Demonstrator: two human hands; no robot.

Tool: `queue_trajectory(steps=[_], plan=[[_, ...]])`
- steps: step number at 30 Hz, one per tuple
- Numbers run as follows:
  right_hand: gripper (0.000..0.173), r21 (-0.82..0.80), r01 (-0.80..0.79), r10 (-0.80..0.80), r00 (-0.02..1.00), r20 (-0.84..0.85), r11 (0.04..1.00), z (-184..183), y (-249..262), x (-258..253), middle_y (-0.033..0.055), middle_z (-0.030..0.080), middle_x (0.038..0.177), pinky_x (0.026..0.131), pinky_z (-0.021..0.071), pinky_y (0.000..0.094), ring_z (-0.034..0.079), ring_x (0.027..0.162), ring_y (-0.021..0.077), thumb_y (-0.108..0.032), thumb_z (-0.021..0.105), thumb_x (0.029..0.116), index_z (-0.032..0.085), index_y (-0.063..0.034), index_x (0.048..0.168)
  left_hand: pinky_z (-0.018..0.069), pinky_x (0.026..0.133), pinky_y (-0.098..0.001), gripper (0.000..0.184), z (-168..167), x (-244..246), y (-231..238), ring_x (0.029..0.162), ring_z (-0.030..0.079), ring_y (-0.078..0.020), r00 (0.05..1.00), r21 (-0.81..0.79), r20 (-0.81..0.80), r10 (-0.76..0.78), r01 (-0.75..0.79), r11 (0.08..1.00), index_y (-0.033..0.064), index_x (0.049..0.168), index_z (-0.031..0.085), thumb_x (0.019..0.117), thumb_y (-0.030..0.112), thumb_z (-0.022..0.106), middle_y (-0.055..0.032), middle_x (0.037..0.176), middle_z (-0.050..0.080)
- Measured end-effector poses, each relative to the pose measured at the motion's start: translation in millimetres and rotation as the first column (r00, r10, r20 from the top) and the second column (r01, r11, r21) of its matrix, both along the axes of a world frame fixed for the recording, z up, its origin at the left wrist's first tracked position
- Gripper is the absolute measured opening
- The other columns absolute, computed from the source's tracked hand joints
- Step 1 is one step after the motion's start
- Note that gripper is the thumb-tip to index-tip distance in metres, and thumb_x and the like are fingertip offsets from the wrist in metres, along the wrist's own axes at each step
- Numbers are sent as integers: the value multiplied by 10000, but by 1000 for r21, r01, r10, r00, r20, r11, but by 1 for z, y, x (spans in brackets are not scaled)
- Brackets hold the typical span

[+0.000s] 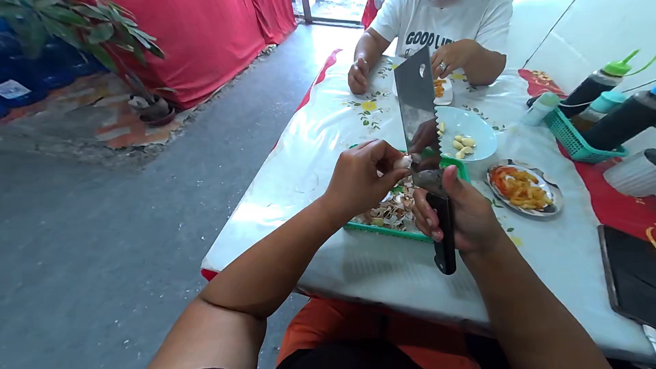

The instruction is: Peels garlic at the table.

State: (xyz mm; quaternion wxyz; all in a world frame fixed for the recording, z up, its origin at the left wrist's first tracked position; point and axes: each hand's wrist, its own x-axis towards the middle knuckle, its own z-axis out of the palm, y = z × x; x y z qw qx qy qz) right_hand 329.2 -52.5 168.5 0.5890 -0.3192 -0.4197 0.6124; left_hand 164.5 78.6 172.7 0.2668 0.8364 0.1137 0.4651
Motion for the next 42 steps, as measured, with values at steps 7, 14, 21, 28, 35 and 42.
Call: queue_trajectory(steps=[7, 14, 21, 28, 35, 42], plan=[[646, 64, -142, 149, 980, -135, 988, 6, -5, 9, -3, 537, 603, 453, 494, 210, 535, 458, 74, -712, 444, 962, 633, -96, 909, 606, 757, -233, 161, 12, -8, 3, 807, 699, -69, 971, -451, 26, -237, 223, 864, 18, 1109, 686, 951, 45, 702, -14, 933, 728], [625, 49, -59, 63, 994, -90, 997, 3, -1, 4, 11, 550, 611, 453, 513, 226, 545, 453, 89, -701, 452, 965, 617, -100, 910, 615, 748, -247, 208, 11, -3, 0, 837, 705, -87, 962, -587, 88, -259, 260, 766, 16, 1185, 631, 978, 26, 656, -27, 1008, 715], [605, -4, 1, -1, 998, -70, 1000, 3, 1, 2, 32, 553, 615, 436, 512, 227, 545, 445, 95, -677, 459, 978, 605, -91, 934, 617, 707, -256, 164, 12, -4, 3, 770, 703, -89, 989, -542, 44, -139, 140, 829, 42, 1089, 690, 937, 87, 733, -14, 942, 724], [666, -81, 12, -18, 997, -75, 997, 5, 1, 3, 31, 555, 597, 426, 509, 217, 556, 443, 91, -698, 431, 977, 600, -68, 841, 602, 781, -266, 252, 15, -6, 11, 920, 707, -131, 955, -709, 278, -101, 275, 650, 30, 1287, 621, 1050, 67, 546, -77, 1154, 707], [645, -161, 21, -36, 995, -94, 987, 7, -1, 5, 39, 553, 605, 423, 509, 217, 550, 438, 94, -677, 377, 1004, 585, -76, 898, 580, 803, -245, 235, 14, -6, 14, 922, 685, -106, 949, -762, 308, -69, 289, 579, 69, 1277, 618, 1067, 82, 511, -43, 1142, 692], [551, -153, 18, -18, 1000, 2, 988, 11, -7, 10, 39, 569, 627, 423, 514, 205, 564, 446, 87, -658, 448, 995, 576, -144, 1143, 559, 808, -229, 284, 12, -6, 11, 923, 666, -88, 967, -754, 89, -239, 223, 619, 58, 1289, 637, 1014, 20, 573, -43, 1134, 692]])
